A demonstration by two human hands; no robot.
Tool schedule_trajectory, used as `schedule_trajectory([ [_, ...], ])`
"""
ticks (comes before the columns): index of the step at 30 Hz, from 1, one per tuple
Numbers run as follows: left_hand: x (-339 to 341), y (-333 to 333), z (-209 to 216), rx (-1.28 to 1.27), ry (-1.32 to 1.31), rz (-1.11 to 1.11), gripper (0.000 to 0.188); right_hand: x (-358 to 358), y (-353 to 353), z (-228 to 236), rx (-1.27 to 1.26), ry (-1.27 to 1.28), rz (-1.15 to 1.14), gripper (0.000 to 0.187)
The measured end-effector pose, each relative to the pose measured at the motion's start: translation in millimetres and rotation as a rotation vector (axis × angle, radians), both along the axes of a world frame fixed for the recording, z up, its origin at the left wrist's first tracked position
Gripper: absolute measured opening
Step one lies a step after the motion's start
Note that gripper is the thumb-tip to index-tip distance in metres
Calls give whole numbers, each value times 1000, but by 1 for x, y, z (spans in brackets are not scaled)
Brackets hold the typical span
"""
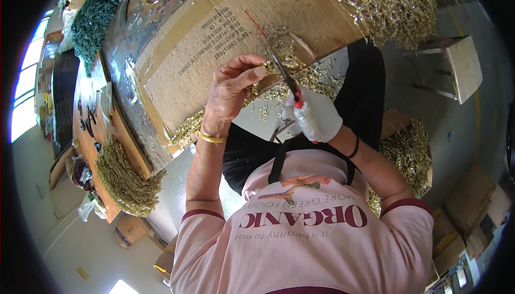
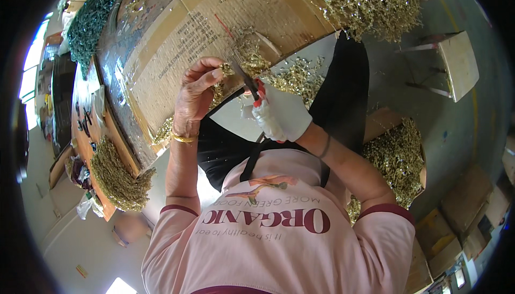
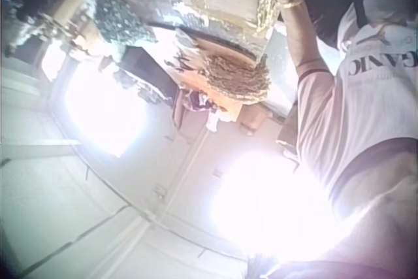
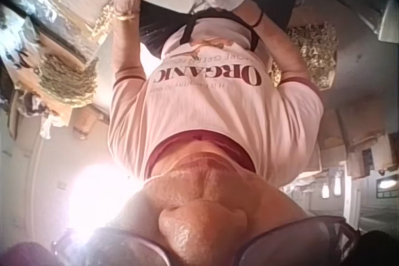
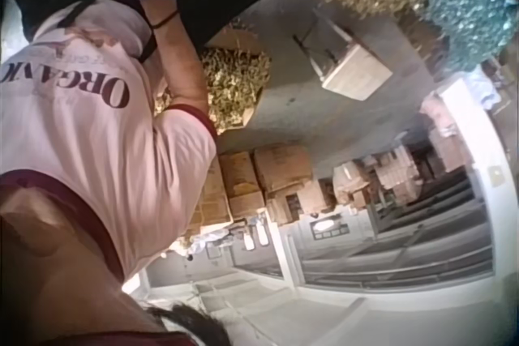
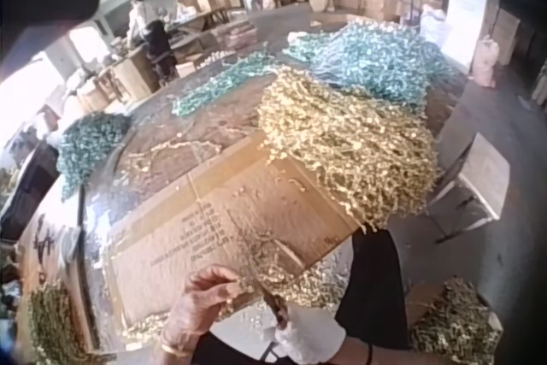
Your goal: Cutting long strips of gold tinsel garland into smaller pieces using a pair of pliers/cutters and sorting them.
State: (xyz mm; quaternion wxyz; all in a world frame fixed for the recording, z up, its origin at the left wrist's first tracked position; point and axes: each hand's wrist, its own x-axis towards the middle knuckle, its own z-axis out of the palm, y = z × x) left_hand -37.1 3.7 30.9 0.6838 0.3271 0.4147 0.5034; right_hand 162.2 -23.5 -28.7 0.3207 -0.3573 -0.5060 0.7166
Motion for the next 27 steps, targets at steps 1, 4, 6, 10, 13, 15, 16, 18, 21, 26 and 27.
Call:
schedule_trajectory([
  [1,-4,-1,-2,2,-33,12,23,1,3,3,285,-219,-59,41],
  [4,-12,-2,9,51,-65,75,27,20,21,35,404,-347,-58,35],
  [6,-13,1,14,118,-116,83,28,36,31,35,263,-175,-117,38],
  [10,-10,1,23,189,-130,120,24,3,38,47,28,192,-252,43],
  [13,-8,-11,22,319,151,130,20,-36,39,57,269,55,-158,39],
  [15,7,-21,33,582,678,114,22,-45,45,50,203,-52,-50,32],
  [16,9,-21,28,720,881,144,26,-44,49,18,533,-182,-153,30],
  [18,9,-22,4,885,1114,215,36,-35,53,4,752,-349,-185,25],
  [21,4,-38,19,810,1235,179,55,-36,43,42,123,-35,-415,13],
  [26,-92,-110,12,455,1634,327,59,-30,57,57,-121,19,-393,8],
  [27,-110,-122,9,379,1471,357,53,-26,62,58,-113,-16,-402,8],
])
